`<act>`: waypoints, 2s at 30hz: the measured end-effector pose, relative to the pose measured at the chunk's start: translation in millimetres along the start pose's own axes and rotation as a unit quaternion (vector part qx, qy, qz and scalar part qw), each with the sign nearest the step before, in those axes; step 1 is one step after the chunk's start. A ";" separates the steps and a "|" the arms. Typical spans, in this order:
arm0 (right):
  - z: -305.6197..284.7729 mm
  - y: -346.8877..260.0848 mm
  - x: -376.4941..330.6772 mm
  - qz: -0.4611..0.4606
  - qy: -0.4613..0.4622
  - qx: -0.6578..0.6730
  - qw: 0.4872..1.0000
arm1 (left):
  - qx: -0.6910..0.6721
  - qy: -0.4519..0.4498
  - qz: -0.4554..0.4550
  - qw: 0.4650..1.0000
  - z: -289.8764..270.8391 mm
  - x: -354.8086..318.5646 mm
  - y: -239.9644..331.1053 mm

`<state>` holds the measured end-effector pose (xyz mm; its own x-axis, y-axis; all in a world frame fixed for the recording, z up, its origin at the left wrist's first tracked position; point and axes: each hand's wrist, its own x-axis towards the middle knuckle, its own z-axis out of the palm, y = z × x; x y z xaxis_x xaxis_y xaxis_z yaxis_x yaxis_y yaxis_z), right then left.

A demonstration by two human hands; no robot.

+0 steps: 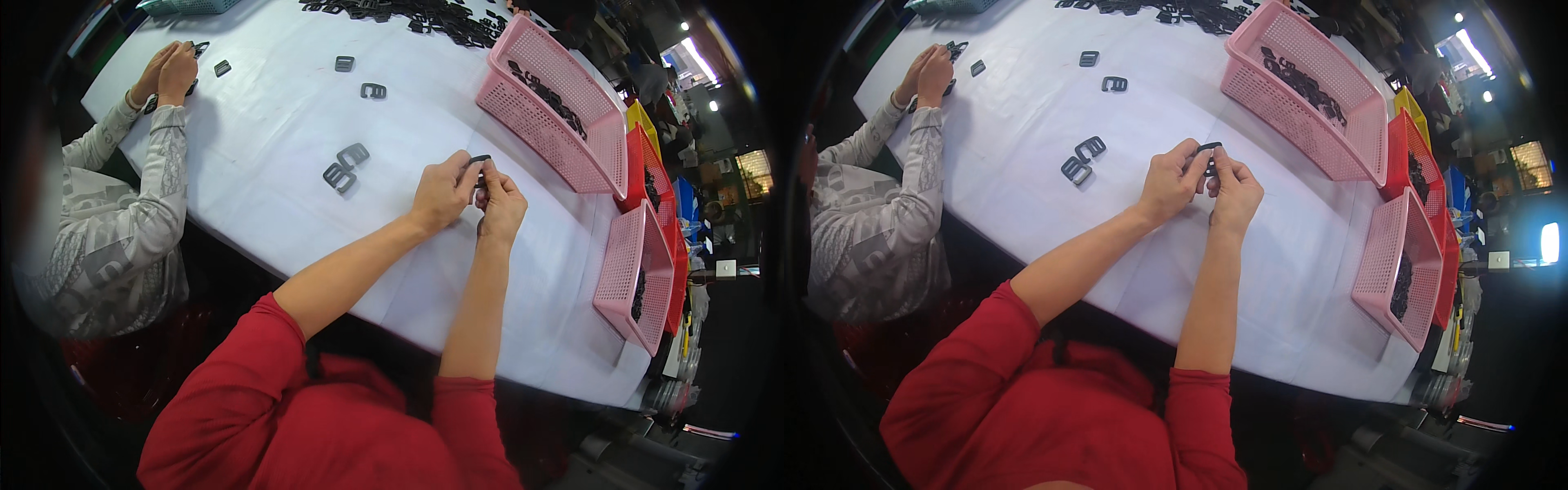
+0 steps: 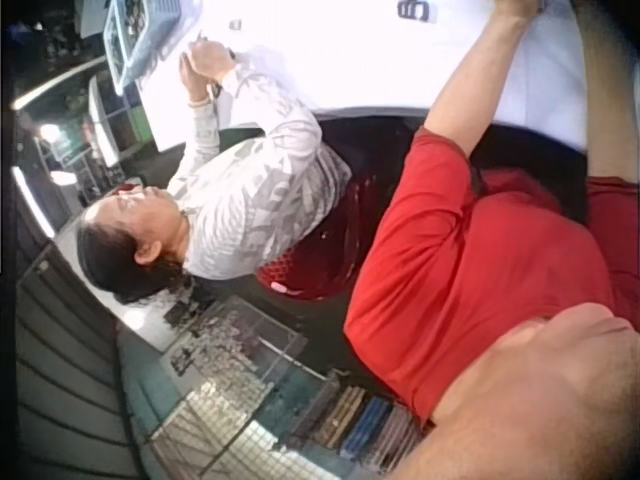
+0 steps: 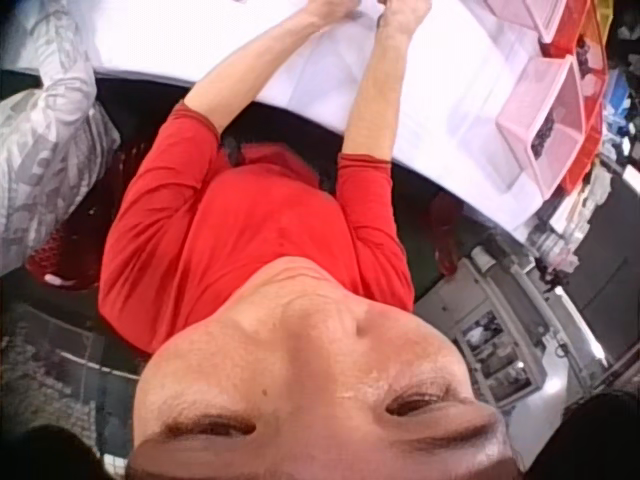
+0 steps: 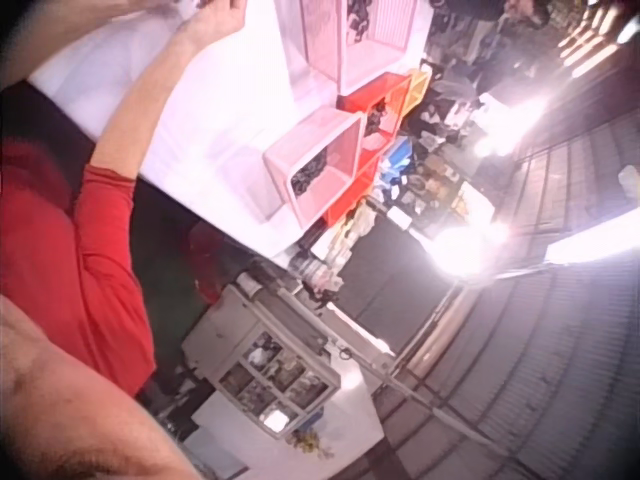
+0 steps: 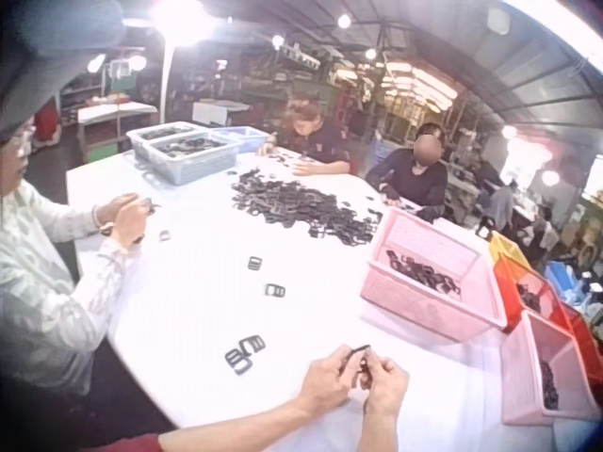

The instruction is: The person assembles small black plastic buckles by hand at a table. They pick up buckle parts, snap them together, and place the finished buckles into a pink basket. Other workers are visible in the background performing similar tasks.

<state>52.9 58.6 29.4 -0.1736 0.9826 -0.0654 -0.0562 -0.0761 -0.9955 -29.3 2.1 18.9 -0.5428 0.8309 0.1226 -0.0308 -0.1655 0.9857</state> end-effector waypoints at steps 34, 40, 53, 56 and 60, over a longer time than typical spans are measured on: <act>-17.5 5.3 1.8 0.011 -0.116 -0.002 0.993 | -0.135 -0.166 -0.213 0.953 -28.9 21.6 -18.6; -17.2 4.4 3.7 0.072 -0.063 -0.080 0.992 | -0.076 -0.200 -0.197 0.957 -31.4 20.6 -12.8; -16.3 1.4 2.5 0.090 -0.142 0.076 0.983 | -0.181 -0.150 -0.201 0.951 -31.9 25.6 -18.0; -15.7 10.7 6.0 0.079 -0.102 0.040 0.991 | -0.074 -0.167 -0.177 0.967 -32.2 22.6 -14.5; -15.4 16.0 7.6 0.088 -0.062 0.019 0.994 | -0.066 -0.187 -0.164 0.966 -27.1 17.4 -12.4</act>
<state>65.8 67.4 11.9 -0.3037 0.9255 -0.2261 -0.0512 -0.2528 -0.9662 -61.1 4.3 5.7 -0.1456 0.9798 -0.1370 -0.2708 0.0937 0.9581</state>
